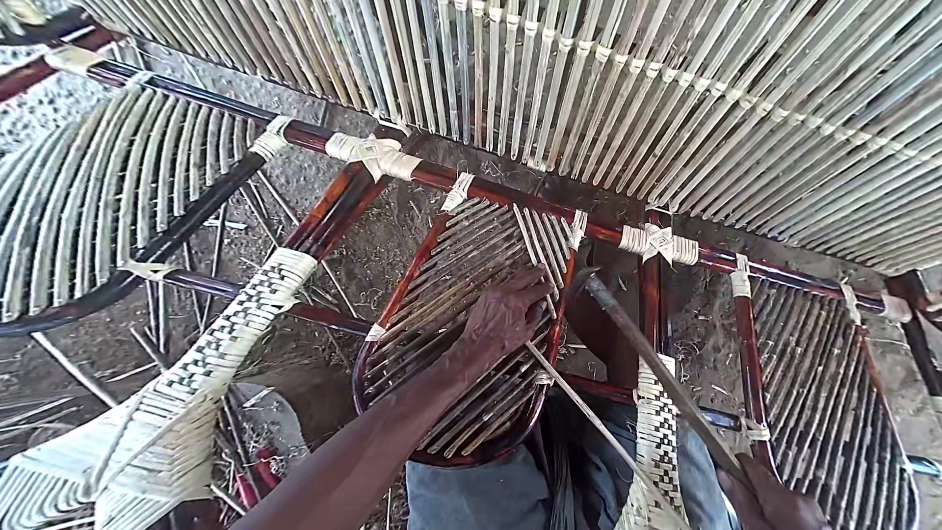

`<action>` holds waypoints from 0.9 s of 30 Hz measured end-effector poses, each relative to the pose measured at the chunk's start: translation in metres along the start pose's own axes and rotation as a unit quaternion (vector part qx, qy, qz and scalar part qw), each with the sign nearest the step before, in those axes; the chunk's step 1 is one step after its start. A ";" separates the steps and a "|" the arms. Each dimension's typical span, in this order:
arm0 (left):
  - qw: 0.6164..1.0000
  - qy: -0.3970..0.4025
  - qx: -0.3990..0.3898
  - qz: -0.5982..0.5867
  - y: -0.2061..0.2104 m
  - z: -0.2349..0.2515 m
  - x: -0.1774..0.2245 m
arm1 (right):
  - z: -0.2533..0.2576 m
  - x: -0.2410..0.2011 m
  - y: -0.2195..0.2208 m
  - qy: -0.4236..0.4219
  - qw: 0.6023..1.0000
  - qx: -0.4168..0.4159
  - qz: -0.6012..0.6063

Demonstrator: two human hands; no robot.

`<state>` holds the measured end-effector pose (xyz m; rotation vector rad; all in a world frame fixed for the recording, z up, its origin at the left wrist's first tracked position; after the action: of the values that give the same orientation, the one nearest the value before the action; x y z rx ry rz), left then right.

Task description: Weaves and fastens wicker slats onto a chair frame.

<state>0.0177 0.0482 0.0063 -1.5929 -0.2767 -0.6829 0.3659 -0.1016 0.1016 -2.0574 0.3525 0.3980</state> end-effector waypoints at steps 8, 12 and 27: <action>1.000 -0.010 0.000 0.002 -0.003 0.001 0.004 | -0.012 -0.012 -0.018 -0.105 0.987 0.101 0.062; 1.000 0.003 0.007 0.002 0.002 0.001 -0.001 | 0.000 -0.004 -0.006 -0.020 0.998 -0.016 -0.057; 1.000 0.014 0.020 -0.008 0.004 0.002 -0.005 | 0.008 -0.005 -0.020 0.019 0.995 -0.066 -0.075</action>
<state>0.0169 0.0502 0.0000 -1.5442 -0.2812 -0.7067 0.3679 -0.0850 0.1155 -2.2054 0.1971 0.2982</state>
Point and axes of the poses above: each hand's wrist, its own z-axis towards the middle knuckle, its own y-axis out of the palm, x = y × z, the point moved 5 cm from there along z, towards the middle knuckle, and after that the axes turned 2 degrees about x, right-handed, at the moved point
